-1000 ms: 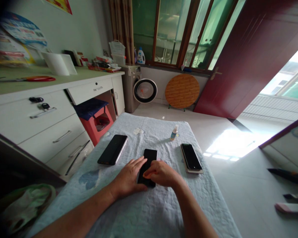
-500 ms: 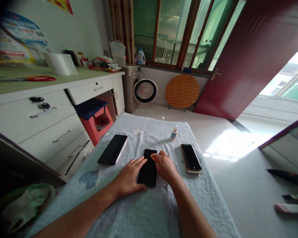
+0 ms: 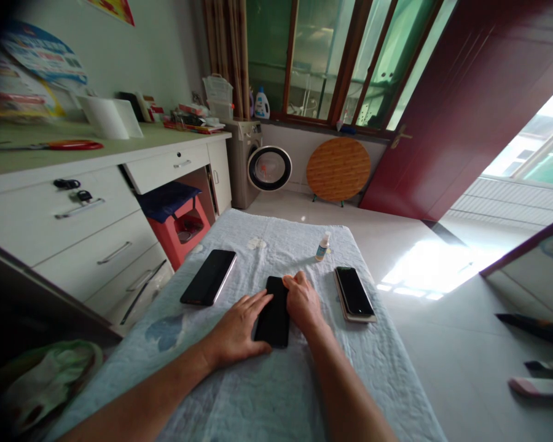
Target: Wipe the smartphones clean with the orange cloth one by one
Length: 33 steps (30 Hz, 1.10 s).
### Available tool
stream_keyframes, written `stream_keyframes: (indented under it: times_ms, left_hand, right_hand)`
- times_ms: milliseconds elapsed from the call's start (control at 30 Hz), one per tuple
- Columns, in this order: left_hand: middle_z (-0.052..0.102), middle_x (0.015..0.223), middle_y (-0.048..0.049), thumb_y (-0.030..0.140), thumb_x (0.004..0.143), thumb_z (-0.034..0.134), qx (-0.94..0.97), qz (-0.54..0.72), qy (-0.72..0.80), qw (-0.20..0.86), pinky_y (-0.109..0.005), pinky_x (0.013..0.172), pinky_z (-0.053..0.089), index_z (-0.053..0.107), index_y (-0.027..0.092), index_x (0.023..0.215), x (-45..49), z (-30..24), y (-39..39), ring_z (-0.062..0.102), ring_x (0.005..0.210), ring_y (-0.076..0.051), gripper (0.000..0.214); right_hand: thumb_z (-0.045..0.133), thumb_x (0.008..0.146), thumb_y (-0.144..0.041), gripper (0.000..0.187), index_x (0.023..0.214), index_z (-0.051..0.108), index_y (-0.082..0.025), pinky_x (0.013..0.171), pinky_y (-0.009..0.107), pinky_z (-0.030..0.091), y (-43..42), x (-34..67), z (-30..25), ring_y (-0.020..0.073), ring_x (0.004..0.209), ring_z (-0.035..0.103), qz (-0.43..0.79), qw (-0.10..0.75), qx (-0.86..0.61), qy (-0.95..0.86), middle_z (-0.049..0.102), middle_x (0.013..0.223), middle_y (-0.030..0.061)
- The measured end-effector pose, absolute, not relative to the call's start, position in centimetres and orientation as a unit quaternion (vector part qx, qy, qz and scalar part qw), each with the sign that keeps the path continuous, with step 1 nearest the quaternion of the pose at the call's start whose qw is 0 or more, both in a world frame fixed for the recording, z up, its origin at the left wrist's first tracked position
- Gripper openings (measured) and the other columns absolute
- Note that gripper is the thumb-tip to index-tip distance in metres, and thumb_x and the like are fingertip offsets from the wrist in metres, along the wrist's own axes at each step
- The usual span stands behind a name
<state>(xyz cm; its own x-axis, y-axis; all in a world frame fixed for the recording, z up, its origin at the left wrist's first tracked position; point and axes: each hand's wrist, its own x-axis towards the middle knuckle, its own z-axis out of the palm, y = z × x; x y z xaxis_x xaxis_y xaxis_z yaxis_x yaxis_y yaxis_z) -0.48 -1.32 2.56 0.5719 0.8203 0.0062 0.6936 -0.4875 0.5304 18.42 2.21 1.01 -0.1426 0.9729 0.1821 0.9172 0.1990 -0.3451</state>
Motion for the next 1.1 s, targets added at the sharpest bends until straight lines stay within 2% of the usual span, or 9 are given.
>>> stream_keyframes:
  times_ms: [200,400,533,700,933,1100]
  left_hand:
    - [0.04,0.144,-0.0175,0.046,0.058,0.078,0.855,0.141,0.446,0.225,-0.046,0.111,0.029,0.039,0.014,0.138,-0.5,2.2,-1.3,0.037,0.133,-0.032,0.095]
    - [0.046,0.14,-0.0146,0.045,0.057,0.078,0.854,0.16,0.437,0.233,-0.045,0.109,0.033,0.041,0.015,0.136,-0.5,2.3,-1.4,0.044,0.126,-0.033,0.092]
    - [0.044,0.142,-0.0131,0.045,0.058,0.077,0.85,0.158,0.444,0.235,-0.047,0.109,0.031,0.04,0.019,0.137,-0.5,2.2,-1.3,0.041,0.129,-0.034,0.091]
    - [0.038,0.146,-0.0172,0.046,0.059,0.076,0.851,0.143,0.447,0.236,-0.046,0.113,0.026,0.037,0.013,0.139,-0.5,2.0,-1.4,0.036,0.133,-0.033,0.095]
    - [0.034,0.147,-0.0199,0.047,0.061,0.076,0.853,0.125,0.447,0.238,-0.045,0.114,0.023,0.036,0.01,0.14,-0.4,2.2,-1.3,0.033,0.136,-0.031,0.096]
    - [0.033,0.148,-0.0189,0.048,0.061,0.075,0.851,0.128,0.446,0.248,-0.047,0.113,0.022,0.034,0.014,0.141,-0.5,2.3,-1.3,0.032,0.136,-0.032,0.096]
  right_hand:
    - [0.038,0.091,-0.015,0.026,0.093,0.063,-0.021,0.071,0.022,0.034,2.4,17.2,1.7,0.0142,0.079,0.046,0.055,0.176,-0.608,-0.773,0.051,0.09,0.0043]
    - [0.048,0.087,-0.021,0.028,0.11,0.062,-0.028,0.079,0.028,0.032,2.4,16.4,2.3,0.0198,0.091,0.044,0.06,0.147,-0.595,-0.788,0.051,0.1,0.006]
    - [0.049,0.087,-0.02,0.032,0.114,0.062,-0.032,0.08,0.03,0.03,2.4,16.7,2.2,0.0208,0.093,0.043,0.07,0.146,-0.606,-0.779,0.05,0.101,0.0061]
    - [0.042,0.088,-0.013,0.035,0.107,0.066,-0.029,0.08,0.028,0.031,2.6,18.0,2.0,0.0202,0.091,0.043,0.065,0.158,-0.633,-0.755,0.05,0.095,0.0067]
    - [0.043,0.088,-0.014,0.032,0.104,0.068,-0.026,0.081,0.026,0.033,2.5,19.4,1.9,0.0181,0.09,0.046,0.076,0.162,-0.65,-0.739,0.05,0.091,0.006]
    - [0.044,0.09,-0.019,0.029,0.099,0.07,-0.024,0.081,0.025,0.035,2.0,19.6,2.7,0.0161,0.086,0.05,0.087,0.147,-0.626,-0.761,0.053,0.085,0.0046]
